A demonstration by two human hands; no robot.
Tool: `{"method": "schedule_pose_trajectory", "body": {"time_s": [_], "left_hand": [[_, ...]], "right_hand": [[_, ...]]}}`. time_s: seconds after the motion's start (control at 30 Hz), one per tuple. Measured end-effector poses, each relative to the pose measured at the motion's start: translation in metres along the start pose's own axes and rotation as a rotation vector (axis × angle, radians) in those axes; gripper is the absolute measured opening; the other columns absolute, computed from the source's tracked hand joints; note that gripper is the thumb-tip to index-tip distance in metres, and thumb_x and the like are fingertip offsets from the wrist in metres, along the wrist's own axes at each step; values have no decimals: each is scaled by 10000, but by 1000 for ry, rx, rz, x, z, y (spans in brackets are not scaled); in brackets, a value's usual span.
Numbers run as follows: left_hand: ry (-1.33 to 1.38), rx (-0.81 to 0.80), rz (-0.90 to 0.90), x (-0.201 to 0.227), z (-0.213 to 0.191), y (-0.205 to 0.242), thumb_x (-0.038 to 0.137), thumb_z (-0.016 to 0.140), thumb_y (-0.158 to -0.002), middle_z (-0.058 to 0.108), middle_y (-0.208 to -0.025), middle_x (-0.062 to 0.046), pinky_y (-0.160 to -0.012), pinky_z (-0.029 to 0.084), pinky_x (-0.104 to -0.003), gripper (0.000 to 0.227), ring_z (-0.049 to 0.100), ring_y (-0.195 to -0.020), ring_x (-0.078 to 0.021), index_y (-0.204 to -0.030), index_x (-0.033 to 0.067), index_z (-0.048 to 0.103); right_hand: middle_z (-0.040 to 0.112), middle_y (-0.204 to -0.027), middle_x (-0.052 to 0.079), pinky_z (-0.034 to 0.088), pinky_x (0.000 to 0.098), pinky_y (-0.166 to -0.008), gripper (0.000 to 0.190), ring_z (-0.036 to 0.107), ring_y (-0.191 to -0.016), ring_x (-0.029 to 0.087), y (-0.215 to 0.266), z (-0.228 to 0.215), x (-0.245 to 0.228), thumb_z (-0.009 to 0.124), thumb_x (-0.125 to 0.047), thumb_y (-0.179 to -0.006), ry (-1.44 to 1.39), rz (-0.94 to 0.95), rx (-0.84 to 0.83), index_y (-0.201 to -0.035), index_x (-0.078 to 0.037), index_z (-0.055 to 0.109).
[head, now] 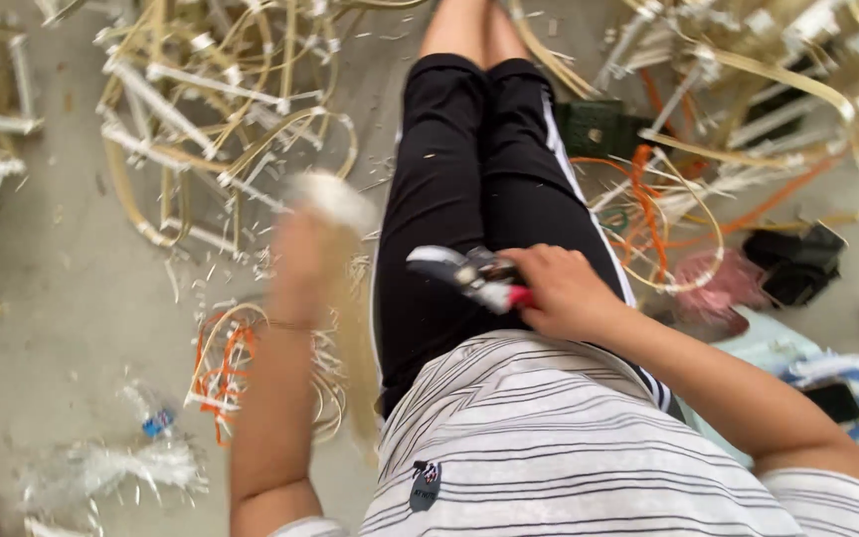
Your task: Assembling and securing curved bamboo frame components using wire and pliers.
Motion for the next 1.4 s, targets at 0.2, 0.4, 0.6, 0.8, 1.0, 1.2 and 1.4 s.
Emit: {"method": "schedule_pose_trajectory", "body": {"time_s": [0.2, 0.4, 0.6, 0.8, 1.0, 1.2, 1.4], "left_hand": [[50, 494, 300, 137, -161, -14, 421, 551, -1042, 664, -1030, -121, -804, 564, -420, 408, 638, -883, -244, -1203, 47, 563], [-525, 410, 68, 47, -83, -22, 364, 674, -987, 712, -1168, -36, -860, 565, -344, 388, 681, -1105, -159, -1273, 103, 645], [-734, 256, -142, -46, -56, -18, 333, 607, -1020, 746, -1142, -39, -850, 542, -302, 364, 693, -1055, -132, -1271, 79, 676], [-847, 247, -240, -59, -56, 2, 295, 591, -1023, 758, -1108, -46, -830, 541, -290, 348, 687, -1013, -120, -1266, 64, 686], [-838, 182, -111, -31, 19, -16, 221, 599, -1027, 759, -1118, -70, -870, 539, -276, 310, 699, -1023, -131, -1260, 33, 681], [-801, -43, 68, -11, 141, -23, 178, 600, -1037, 761, -1137, -69, -948, 553, -273, 278, 711, -1078, -128, -1245, 13, 685], [-769, -189, 131, -5, 178, -9, 218, 596, -1060, 748, -1146, -90, -888, 536, -262, 323, 665, -1018, -136, -1289, 8, 687]], "right_hand": [[523, -1438, 202, 307, 675, -1052, 823, 434, -1371, 412, -9, -6, -28, 817, -448, -755, 82, -343, 179, -1420, -95, 483], [611, -1367, 190, 440, 458, -1081, 533, 561, -1286, 377, -42, -19, 183, 708, -323, -937, -246, 47, 492, -1385, -61, 586], [571, -1366, 323, 424, 506, -1060, 622, 535, -1269, 481, 15, 74, 483, 677, -252, -901, -65, 682, 611, -1424, 50, 531], [618, -1236, 300, 482, 486, -966, 595, 601, -1166, 456, 71, 144, 563, 691, -160, -832, -180, 941, 645, -1379, 30, 560], [667, -963, 57, 492, 313, -679, 391, 601, -759, 164, 46, -5, 329, 708, -200, -958, -921, 677, 470, -1281, 11, 649], [622, -885, 7, 483, 245, -615, 332, 582, -688, 80, 66, -110, 123, 630, -148, -989, -1041, 113, 414, -1274, 21, 598], [627, -883, 22, 452, 193, -559, 277, 568, -636, 57, 104, -154, 59, 609, -176, -1071, -973, -344, 880, -1292, -15, 562]]}}
Point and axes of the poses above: each hand's wrist, its own y-axis away from the middle knuckle, its own z-axis out of the palm, x = y × z, the point moved 8 cm from there along -y, towards the middle knuckle
